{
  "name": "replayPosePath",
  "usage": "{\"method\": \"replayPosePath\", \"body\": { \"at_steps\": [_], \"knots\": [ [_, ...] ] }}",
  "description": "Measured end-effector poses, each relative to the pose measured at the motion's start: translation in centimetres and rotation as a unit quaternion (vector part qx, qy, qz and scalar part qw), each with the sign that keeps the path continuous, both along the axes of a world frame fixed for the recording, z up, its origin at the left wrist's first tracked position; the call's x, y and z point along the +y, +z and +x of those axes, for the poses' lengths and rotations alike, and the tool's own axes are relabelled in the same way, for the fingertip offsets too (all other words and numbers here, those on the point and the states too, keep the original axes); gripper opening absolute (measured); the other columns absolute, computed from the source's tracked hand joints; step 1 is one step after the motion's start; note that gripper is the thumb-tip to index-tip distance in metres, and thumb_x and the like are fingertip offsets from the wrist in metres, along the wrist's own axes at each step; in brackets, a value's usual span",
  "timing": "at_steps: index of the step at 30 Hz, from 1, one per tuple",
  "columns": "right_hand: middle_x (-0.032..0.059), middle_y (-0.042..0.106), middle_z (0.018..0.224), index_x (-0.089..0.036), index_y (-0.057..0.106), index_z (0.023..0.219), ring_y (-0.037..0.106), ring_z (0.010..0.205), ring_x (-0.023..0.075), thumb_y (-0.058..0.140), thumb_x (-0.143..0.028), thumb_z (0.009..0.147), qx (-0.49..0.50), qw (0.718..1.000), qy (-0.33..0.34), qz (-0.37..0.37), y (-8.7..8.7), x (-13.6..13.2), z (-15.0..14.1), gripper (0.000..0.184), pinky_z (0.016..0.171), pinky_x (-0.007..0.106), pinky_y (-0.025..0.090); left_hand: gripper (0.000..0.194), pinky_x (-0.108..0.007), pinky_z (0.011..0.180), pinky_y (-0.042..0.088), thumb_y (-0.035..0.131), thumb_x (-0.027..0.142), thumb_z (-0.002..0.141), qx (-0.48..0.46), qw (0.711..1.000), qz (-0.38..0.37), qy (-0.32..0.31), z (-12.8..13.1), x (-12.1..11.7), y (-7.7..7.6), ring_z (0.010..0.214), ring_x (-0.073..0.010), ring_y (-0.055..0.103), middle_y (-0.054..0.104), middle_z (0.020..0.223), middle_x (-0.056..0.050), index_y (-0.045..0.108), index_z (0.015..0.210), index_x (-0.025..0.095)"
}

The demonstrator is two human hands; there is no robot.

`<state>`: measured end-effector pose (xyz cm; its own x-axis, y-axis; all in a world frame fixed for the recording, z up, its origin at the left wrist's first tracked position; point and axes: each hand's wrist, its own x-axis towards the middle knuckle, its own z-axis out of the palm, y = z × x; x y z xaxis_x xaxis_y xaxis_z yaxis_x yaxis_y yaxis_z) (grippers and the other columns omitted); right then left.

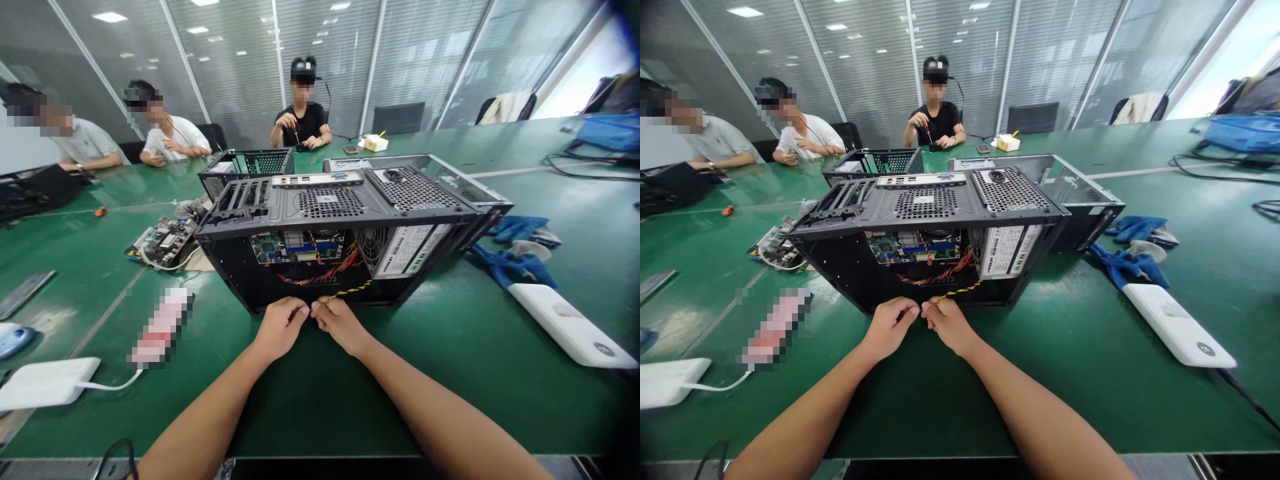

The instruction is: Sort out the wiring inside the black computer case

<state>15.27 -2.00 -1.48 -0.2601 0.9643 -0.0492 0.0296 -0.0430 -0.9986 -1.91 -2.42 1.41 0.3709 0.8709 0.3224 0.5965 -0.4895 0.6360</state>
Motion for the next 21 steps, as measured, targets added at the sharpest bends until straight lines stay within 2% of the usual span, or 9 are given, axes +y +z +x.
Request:
{"method": "replayPosePath", "body": {
  "at_steps": [3, 6, 9, 12, 15, 21],
  "knots": [
    [-0.0047, 0.045, 0.050, -0.019, 0.057, 0.067, 0.038, 0.046, 0.0092, 0.054, -0.049, 0.090, -0.002, 1.000, 0.002, 0.000, -0.1, -0.1, 0.1, 0.038, 0.048, 0.025, 0.029, 0.019, -0.024, 0.066, 0.046, 0.054, 0.021, 0.095, 0.003, 1.000, -0.010, 0.004, -0.1, 0.1, 0.0, 0.065, -0.0117, 0.058, 0.064, 0.072, 0.000, 0.068, 0.082, 0.018],
    [-0.0045, 0.046, 0.051, -0.018, 0.057, 0.066, 0.039, 0.045, 0.0089, 0.055, -0.051, 0.089, 0.004, 1.000, 0.001, -0.008, -0.1, -0.1, 0.2, 0.041, 0.048, 0.025, 0.030, 0.015, -0.026, 0.068, 0.049, 0.056, 0.025, 0.095, 0.026, 0.998, 0.062, -0.014, -0.5, 0.1, -0.3, 0.071, -0.0138, 0.060, 0.064, 0.079, -0.003, 0.068, 0.092, 0.018],
    [-0.0034, 0.048, 0.051, -0.017, 0.059, 0.067, 0.042, 0.046, 0.0094, 0.054, -0.053, 0.089, 0.006, 1.000, 0.004, -0.021, 0.1, -0.1, 0.2, 0.042, 0.049, 0.025, 0.032, 0.018, -0.028, 0.070, 0.051, 0.052, 0.027, 0.098, 0.049, 0.989, 0.138, -0.032, -0.8, 0.0, -0.7, 0.076, -0.0161, 0.061, 0.064, 0.086, -0.006, 0.067, 0.100, 0.017],
    [-0.0030, 0.050, 0.051, -0.017, 0.060, 0.069, 0.044, 0.046, 0.0100, 0.052, -0.054, 0.090, -0.008, 1.000, 0.017, -0.023, 0.2, -0.1, 0.2, 0.043, 0.049, 0.025, 0.034, 0.020, -0.031, 0.072, 0.051, 0.049, 0.026, 0.098, 0.069, 0.983, 0.167, -0.020, -0.8, -0.1, -0.7, 0.077, -0.0178, 0.061, 0.064, 0.086, -0.007, 0.066, 0.098, 0.015],
    [-0.0039, 0.048, 0.050, -0.018, 0.059, 0.070, 0.043, 0.046, 0.0099, 0.052, -0.052, 0.090, -0.022, 0.999, 0.024, -0.010, 0.1, -0.1, 0.2, 0.041, 0.049, 0.025, 0.033, 0.022, -0.030, 0.070, 0.048, 0.047, 0.023, 0.098, 0.072, 0.990, 0.125, -0.001, -0.3, -0.3, -0.5, 0.073, -0.0171, 0.059, 0.063, 0.080, -0.006, 0.066, 0.090, 0.016],
    [-0.0040, 0.048, 0.051, -0.018, 0.058, 0.069, 0.042, 0.047, 0.0099, 0.051, -0.050, 0.092, -0.040, 0.999, 0.029, 0.020, 0.1, 0.0, 0.3, 0.039, 0.050, 0.025, 0.033, 0.027, -0.025, 0.063, 0.043, 0.048, 0.022, 0.096, -0.018, 0.998, -0.053, 0.018, 0.2, 0.0, -0.1, 0.062, -0.0128, 0.057, 0.062, 0.068, 0.000, 0.064, 0.075, 0.016]
  ]
}}
